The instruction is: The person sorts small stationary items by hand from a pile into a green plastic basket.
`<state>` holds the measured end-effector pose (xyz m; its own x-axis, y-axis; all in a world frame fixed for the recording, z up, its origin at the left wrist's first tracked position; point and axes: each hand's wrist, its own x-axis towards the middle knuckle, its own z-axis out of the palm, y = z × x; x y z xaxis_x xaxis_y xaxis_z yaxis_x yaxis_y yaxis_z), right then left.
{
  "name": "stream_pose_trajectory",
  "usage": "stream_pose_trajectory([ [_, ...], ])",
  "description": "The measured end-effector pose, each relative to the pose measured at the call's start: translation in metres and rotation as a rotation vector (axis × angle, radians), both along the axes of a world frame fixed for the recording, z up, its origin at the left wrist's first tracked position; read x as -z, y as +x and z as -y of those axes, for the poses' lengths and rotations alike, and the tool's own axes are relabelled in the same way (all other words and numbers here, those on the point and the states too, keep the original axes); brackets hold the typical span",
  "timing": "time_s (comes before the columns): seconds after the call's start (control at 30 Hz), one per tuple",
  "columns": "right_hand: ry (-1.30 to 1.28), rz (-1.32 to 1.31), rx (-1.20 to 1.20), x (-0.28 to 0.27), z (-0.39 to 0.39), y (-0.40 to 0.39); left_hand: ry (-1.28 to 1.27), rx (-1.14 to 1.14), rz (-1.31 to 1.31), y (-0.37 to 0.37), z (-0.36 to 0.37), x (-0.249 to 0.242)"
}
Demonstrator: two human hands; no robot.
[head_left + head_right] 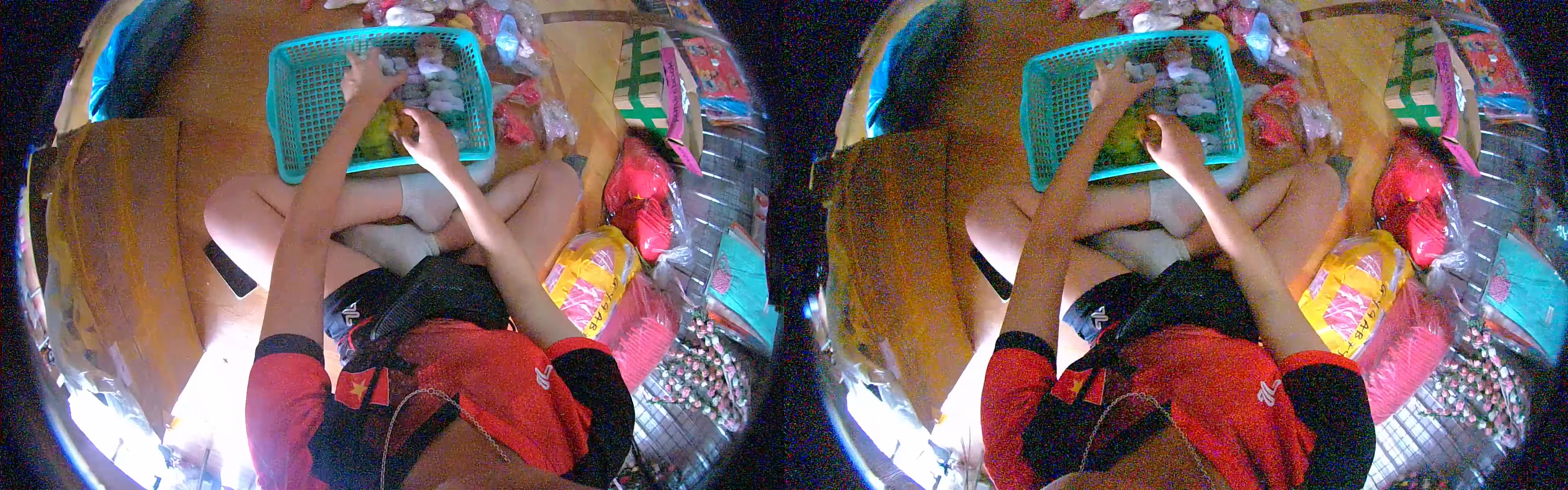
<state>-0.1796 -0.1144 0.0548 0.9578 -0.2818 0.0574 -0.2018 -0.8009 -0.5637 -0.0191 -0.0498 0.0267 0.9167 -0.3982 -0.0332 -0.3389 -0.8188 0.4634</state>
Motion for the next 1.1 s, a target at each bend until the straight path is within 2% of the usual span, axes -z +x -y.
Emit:
stream_pose_trajectory([
  [0.03,0.000,0.007,0.004,0.000,-0.001,-0.001,0.009,0.004,-0.051,-0.002,-0.003,-0.008],
  [0.17,0.048,-0.049,0.009,-0.004,-0.001,0.000,-0.090,0.122,0.140,0.005,-0.024,-0.012],
  [0.27,0.036,0.000,0.000,-0.006,0.000,0.000,-0.185,0.188,0.161,0.016,-0.044,-0.026],
  [0.33,0.062,0.122,0.033,-0.004,0.004,0.004,-0.284,0.255,0.189,0.019,-0.059,-0.046],
  [0.37,0.075,0.183,0.050,-0.003,0.005,0.005,-0.263,0.206,0.082,0.017,-0.065,-0.057],
  [0.5,0.305,0.291,-0.040,-0.039,0.001,0.016,-0.455,0.444,0.045,0.014,-0.081,-0.069],
  [0.57,0.277,0.347,-0.132,-0.050,-0.006,0.025,-0.534,0.582,-0.042,-0.001,-0.083,-0.076],
  [0.63,0.161,0.363,-0.138,-0.039,-0.008,0.030,-0.576,0.627,-0.320,-0.012,-0.078,-0.082],
  [0.67,0.199,0.319,-0.121,-0.036,-0.007,0.029,-0.596,0.646,-0.460,-0.016,-0.077,-0.085],
  [0.7,0.236,0.275,-0.105,-0.040,-0.005,0.028,-0.683,0.652,-0.482,-0.019,-0.079,-0.087],
  [0.8,0.363,0.273,-0.022,-0.045,0.002,0.021,-0.636,0.559,-0.366,-0.013,-0.085,-0.074],
  [0.9,0.489,0.270,0.155,-0.018,0.016,0.009,-0.465,0.505,-0.024,0.003,-0.103,-0.079],
  [1.0,0.557,0.242,0.292,-0.013,0.023,-0.001,-0.539,0.222,-0.061,0.008,-0.131,-0.106],
  [1.07,0.555,0.421,0.231,-0.010,0.021,-0.005,-0.414,0.100,0.066,0.035,-0.165,-0.100],
  [1.1,0.481,0.340,0.263,-0.022,0.018,-0.010,-0.189,-0.004,0.112,0.039,-0.177,-0.102],
])
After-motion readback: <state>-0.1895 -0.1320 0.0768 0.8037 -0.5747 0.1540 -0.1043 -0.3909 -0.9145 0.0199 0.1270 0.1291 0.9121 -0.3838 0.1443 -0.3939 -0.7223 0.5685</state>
